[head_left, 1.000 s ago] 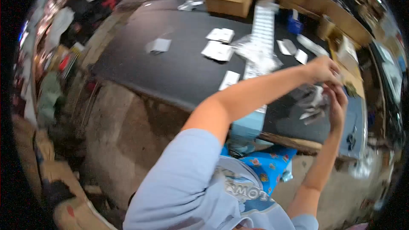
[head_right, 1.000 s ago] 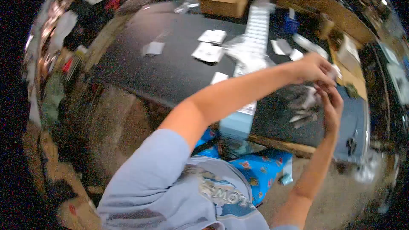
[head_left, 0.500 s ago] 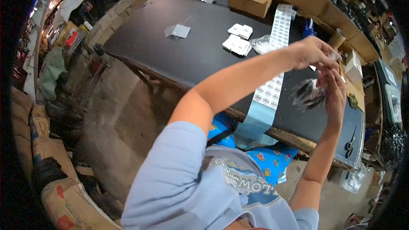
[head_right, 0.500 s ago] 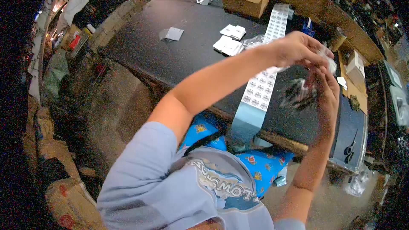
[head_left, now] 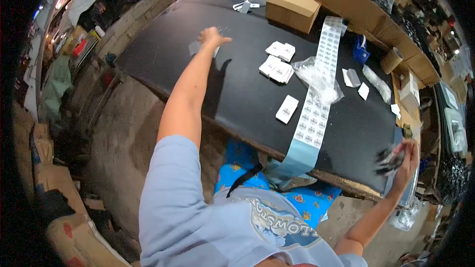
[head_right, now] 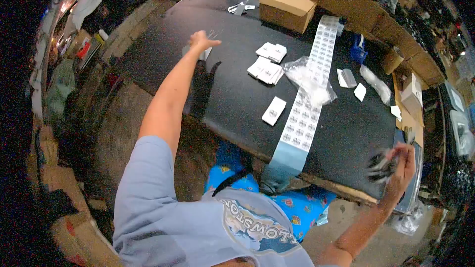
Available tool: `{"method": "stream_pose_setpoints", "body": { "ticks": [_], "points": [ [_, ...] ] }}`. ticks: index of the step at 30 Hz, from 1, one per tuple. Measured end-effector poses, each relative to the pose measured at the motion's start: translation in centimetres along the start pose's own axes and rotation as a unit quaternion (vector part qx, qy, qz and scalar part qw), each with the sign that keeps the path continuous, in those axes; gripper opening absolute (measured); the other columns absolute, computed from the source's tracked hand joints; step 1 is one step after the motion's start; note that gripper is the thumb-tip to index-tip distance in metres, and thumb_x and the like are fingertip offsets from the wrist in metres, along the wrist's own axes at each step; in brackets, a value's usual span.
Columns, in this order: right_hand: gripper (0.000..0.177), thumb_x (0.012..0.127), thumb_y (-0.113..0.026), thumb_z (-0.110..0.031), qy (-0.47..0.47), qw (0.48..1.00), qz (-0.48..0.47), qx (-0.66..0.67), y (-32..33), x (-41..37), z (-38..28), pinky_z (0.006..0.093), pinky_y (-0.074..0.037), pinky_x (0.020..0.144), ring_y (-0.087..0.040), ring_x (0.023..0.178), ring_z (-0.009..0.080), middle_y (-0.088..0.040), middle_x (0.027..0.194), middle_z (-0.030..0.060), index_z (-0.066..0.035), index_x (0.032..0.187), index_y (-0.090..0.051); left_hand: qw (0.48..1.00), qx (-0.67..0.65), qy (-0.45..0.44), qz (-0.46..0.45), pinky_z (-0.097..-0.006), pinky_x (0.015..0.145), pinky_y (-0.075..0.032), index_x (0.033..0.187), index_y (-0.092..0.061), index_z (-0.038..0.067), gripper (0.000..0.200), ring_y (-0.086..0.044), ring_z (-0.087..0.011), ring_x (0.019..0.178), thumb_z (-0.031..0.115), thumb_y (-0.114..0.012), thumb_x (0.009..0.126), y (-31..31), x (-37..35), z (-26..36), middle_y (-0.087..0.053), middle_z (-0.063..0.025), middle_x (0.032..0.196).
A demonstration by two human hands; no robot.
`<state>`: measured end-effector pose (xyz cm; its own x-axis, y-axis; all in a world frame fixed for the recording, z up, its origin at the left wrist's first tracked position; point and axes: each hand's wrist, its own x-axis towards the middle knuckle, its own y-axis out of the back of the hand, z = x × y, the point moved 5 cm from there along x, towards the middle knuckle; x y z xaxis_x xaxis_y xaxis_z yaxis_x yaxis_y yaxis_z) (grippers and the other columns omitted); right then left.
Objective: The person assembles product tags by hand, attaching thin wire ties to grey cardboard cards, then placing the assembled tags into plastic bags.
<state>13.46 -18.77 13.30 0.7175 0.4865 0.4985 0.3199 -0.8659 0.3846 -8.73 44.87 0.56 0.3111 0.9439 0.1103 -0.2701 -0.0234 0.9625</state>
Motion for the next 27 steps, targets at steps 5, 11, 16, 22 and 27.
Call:
{"method": "stream_pose_setpoints", "body": {
  "ticks": [5, 11, 16, 22, 27],
  "points": [
    [0.024, 0.099, -0.041, -0.018, -0.07, 0.995, 0.042, -0.059, 1.9, -1.3, 2.5, 0.0233, -0.037, 0.067, -0.043, 0.067, 0.0097, -0.045, 0.071, 0.0011, -0.001, 0.088, -0.054, 0.994, 0.005, 0.068, -0.088, -0.0588, 0.107, -0.017, 0.126, -0.05, 0.004, 0.098, -0.031, -0.0402, 0.13, 0.064, -0.076, 0.053, -2.0, 3.6, -2.1, -0.043, -0.0225, 0.132],
    [0.024, 0.098, -0.037, -0.015, -0.08, 0.99, 0.037, -0.113, 1.4, -1.9, 3.5, 0.0375, -0.037, 0.097, -0.046, 0.061, 0.0105, -0.046, 0.064, 0.0017, -0.003, 0.082, -0.051, 0.986, 0.02, 0.13, -0.102, -0.0605, 0.106, -0.017, 0.13, -0.047, 0.006, 0.102, -0.028, -0.0403, 0.131, 0.061, -0.079, 0.05, -4.4, 6.0, -2.7, -0.038, -0.0236, 0.137],
    [0.027, 0.099, -0.04, -0.02, -0.105, 0.989, 0.056, -0.091, 1.4, -2.2, 2.9, 0.0342, -0.038, 0.095, -0.042, 0.061, 0.009, -0.044, 0.063, 0.0009, -0.002, 0.083, -0.052, 0.98, 0.002, 0.153, -0.125, -0.0577, 0.103, -0.024, 0.129, -0.049, 0.01, 0.092, -0.031, -0.0374, 0.13, 0.049, -0.084, 0.054, -4.4, 7.3, -3.4, -0.046, -0.0145, 0.134],
    [0.025, 0.098, -0.038, -0.019, -0.117, 0.986, 0.072, -0.09, 1.9, -2.7, 2.8, 0.0425, -0.036, 0.099, -0.046, 0.061, 0.011, -0.045, 0.064, 0.0017, -0.004, 0.083, -0.051, 0.986, 0.008, 0.122, -0.112, -0.0498, 0.1, -0.032, 0.124, -0.053, 0.01, 0.08, -0.036, -0.0333, 0.128, 0.04, -0.085, 0.057, -4.9, 9.2, -3.9, -0.051, -0.0115, 0.13],
    [0.026, 0.099, -0.039, -0.02, -0.109, 0.988, 0.061, -0.087, 1.6, -2.9, 2.9, 0.0326, -0.036, 0.083, -0.044, 0.063, 0.0097, -0.045, 0.066, 0.0015, -0.001, 0.087, -0.053, 0.983, 0.01, 0.056, -0.173, -0.0461, 0.097, -0.039, 0.118, -0.055, 0.005, 0.071, -0.048, -0.0322, 0.12, 0.035, -0.084, 0.06, -8.2, 12.8, -4.6, -0.054, -0.0142, 0.126]
  ]
}}
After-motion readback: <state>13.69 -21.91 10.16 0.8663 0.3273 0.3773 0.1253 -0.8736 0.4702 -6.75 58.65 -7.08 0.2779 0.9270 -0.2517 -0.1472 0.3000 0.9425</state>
